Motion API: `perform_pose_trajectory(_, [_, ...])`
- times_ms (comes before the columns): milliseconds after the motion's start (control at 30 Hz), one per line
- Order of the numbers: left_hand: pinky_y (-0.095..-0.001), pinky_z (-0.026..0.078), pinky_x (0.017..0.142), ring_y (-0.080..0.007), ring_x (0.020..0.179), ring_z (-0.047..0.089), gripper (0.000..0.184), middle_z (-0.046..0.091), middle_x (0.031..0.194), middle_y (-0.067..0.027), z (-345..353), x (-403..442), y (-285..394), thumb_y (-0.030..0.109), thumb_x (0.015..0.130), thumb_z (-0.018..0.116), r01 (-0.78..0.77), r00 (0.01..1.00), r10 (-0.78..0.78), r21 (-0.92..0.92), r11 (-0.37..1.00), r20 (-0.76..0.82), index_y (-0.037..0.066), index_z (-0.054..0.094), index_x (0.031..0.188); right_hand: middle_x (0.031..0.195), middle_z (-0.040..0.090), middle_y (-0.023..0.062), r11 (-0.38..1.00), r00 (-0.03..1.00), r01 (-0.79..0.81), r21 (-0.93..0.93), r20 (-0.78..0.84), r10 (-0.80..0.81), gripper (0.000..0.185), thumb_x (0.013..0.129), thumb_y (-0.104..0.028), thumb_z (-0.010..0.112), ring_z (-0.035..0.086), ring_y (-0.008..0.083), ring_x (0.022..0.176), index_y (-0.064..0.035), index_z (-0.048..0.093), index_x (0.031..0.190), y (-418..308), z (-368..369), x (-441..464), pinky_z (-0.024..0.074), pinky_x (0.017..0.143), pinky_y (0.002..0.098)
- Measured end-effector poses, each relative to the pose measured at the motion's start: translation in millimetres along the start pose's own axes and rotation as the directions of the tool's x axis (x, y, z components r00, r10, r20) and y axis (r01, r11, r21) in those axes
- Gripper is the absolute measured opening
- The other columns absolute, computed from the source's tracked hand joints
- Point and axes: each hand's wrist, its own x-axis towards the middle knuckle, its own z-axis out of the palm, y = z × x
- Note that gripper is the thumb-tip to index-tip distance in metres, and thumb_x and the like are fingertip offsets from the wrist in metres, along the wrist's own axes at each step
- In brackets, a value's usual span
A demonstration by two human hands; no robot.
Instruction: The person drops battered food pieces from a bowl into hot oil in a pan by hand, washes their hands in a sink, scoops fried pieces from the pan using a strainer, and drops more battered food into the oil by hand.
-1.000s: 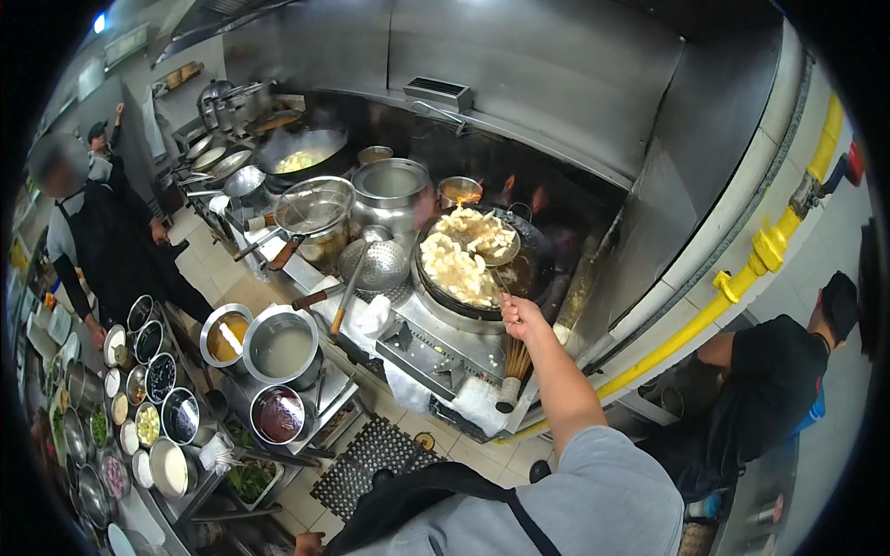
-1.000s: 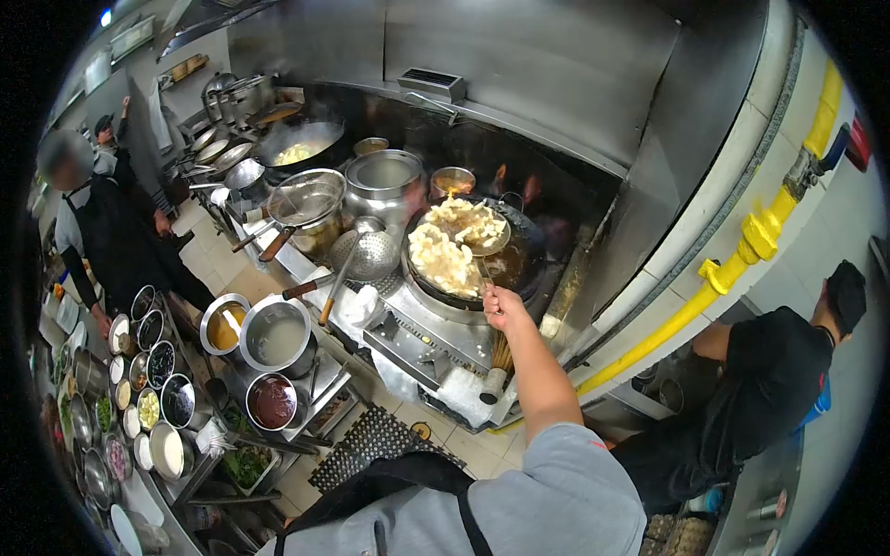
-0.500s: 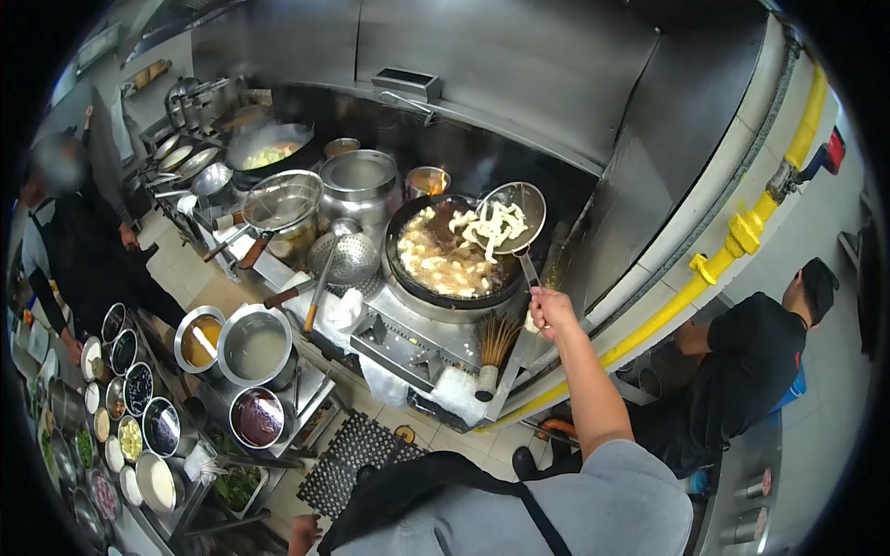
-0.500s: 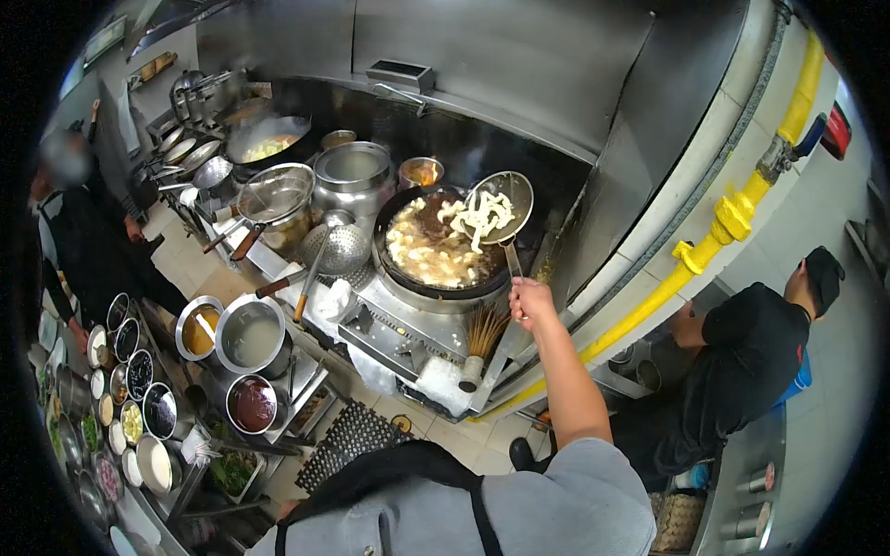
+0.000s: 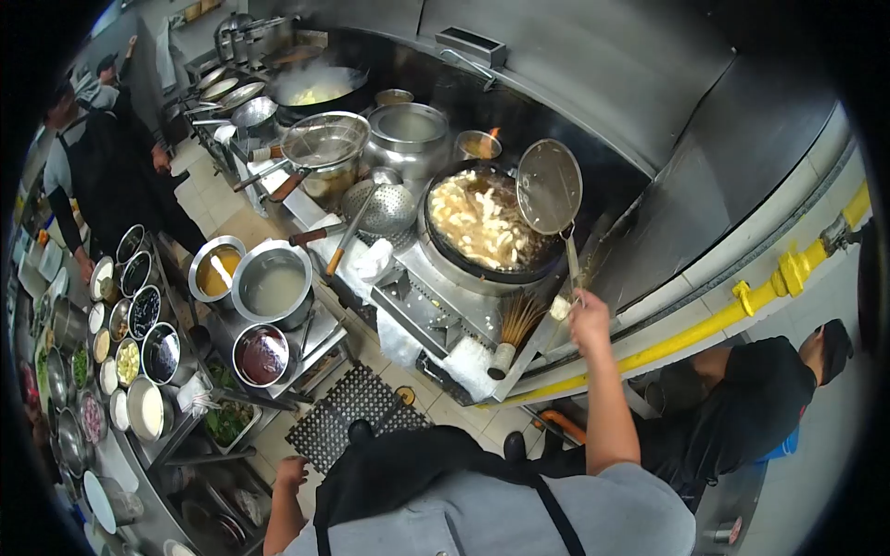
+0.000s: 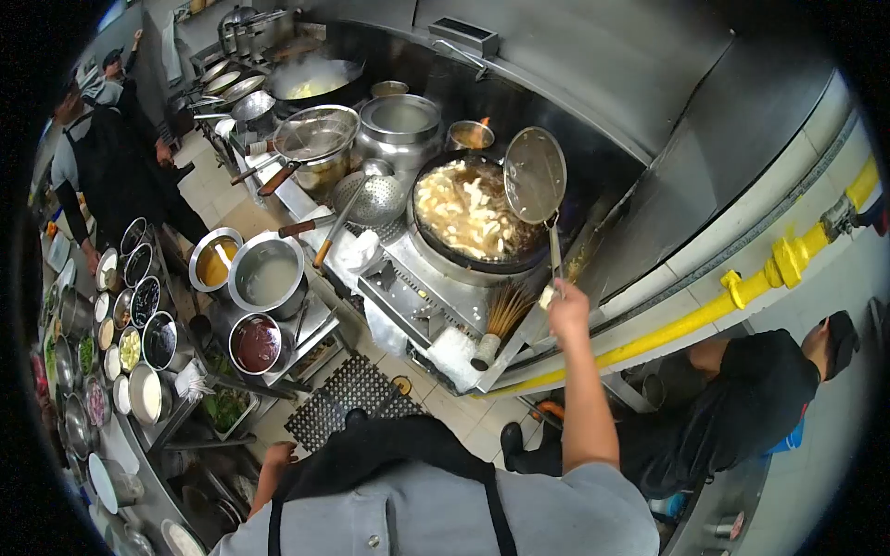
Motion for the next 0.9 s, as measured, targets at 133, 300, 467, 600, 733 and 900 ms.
perform_pose_trajectory(133, [-0.0305, 0.049, 0.069, -0.0154, 0.079, 0.058, 0.035, 0.064, 0.097, -0.0085, 14.8, -29.1, 93.8, 0.012, 0.084, 0.062, -0.469, 0.883, 0.466, 0.100, 0.878, 0.050, -0.004, 0.061, 0.114, 0.060, 0.054, 0.0014, 0.993, 0.999, 0.035, -0.113, 0.016, -0.033, 0.033, 0.088, -0.004, 0.050, 0.047, 0.0105, 0.047, -0.0036, 0.062, 0.119, 39.9, 27.8, 4.0, 0.0383, 0.043, 0.0285])
perform_pose_trajectory(300, [-0.0254, 0.045, 0.081, -0.0107, 0.091, 0.056, 0.039, 0.062, 0.107, -0.0066, 25.4, -80.0, 283.6, 0.010, 0.087, 0.063, -0.800, 0.587, 0.807, -0.105, 0.591, 0.070, -0.003, 0.056, 0.124, 0.065, 0.058, 0.0095, 0.932, 0.968, 0.253, -0.259, 0.060, -0.245, 0.033, 0.087, -0.005, 0.052, 0.055, 0.0157, 0.053, -0.0027, 0.062, 0.118, 31.5, 25.3, 10.8, 0.0429, 0.048, 0.0315])
perform_pose_trajectory(467, [-0.0329, 0.040, 0.100, -0.0226, 0.116, 0.053, 0.051, 0.054, 0.130, -0.0170, 10.2, -78.5, 446.9, 0.018, 0.091, 0.062, -0.919, 0.359, 0.928, -0.214, 0.332, -0.103, -0.004, 0.046, 0.134, 0.073, 0.065, 0.0187, 0.931, 0.981, 0.145, -0.334, -0.071, -0.179, 0.033, 0.085, -0.005, 0.052, 0.065, 0.0252, 0.058, -0.0013, 0.062, 0.116, -11.6, 8.4, 9.2, 0.0507, 0.056, 0.0363])
perform_pose_trajectory(600, [-0.0319, 0.041, 0.096, -0.0232, 0.113, 0.053, 0.061, 0.056, 0.125, -0.0201, -11.9, -9.4, 553.0, 0.033, 0.090, 0.063, -0.935, 0.350, 0.930, -0.105, 0.339, -0.115, -0.005, 0.045, 0.135, 0.066, 0.058, 0.0096, 0.911, 0.977, 0.020, -0.411, -0.185, -0.105, 0.035, 0.088, -0.004, 0.049, 0.052, 0.0165, 0.044, -0.0028, 0.059, 0.122, -30.2, 19.8, 39.4, 0.0432, 0.035, 0.0323])
perform_pose_trajectory(733, [-0.0362, 0.045, 0.089, -0.0261, 0.103, 0.058, 0.061, 0.061, 0.114, -0.0160, -7.3, 47.5, 627.0, 0.044, 0.088, 0.062, -0.718, 0.663, 0.748, -0.261, 0.646, 0.028, -0.002, 0.052, 0.126, 0.067, 0.058, 0.0102, 0.894, 0.952, -0.210, -0.396, -0.292, 0.095, 0.035, 0.088, -0.003, 0.048, 0.050, 0.0164, 0.043, -0.0005, 0.056, 0.122, -55.9, 35.1, 35.0, 0.0407, 0.034, 0.0319])
perform_pose_trajectory(900, [-0.0356, 0.059, 0.070, -0.0257, 0.084, 0.067, 0.053, 0.065, 0.099, -0.0150, 32.0, 88.1, 660.4, 0.043, 0.086, 0.061, 0.200, 0.495, 0.387, -0.535, 0.821, 0.778, -0.004, 0.055, 0.109, 0.067, 0.054, 0.0055, 0.865, 0.868, -0.497, -0.073, -0.041, 0.496, 0.016, 0.089, -0.003, 0.046, 0.044, 0.0122, 0.042, -0.0004, 0.057, 0.101, -88.6, 59.3, 5.4, 0.0355, 0.033, 0.0276])
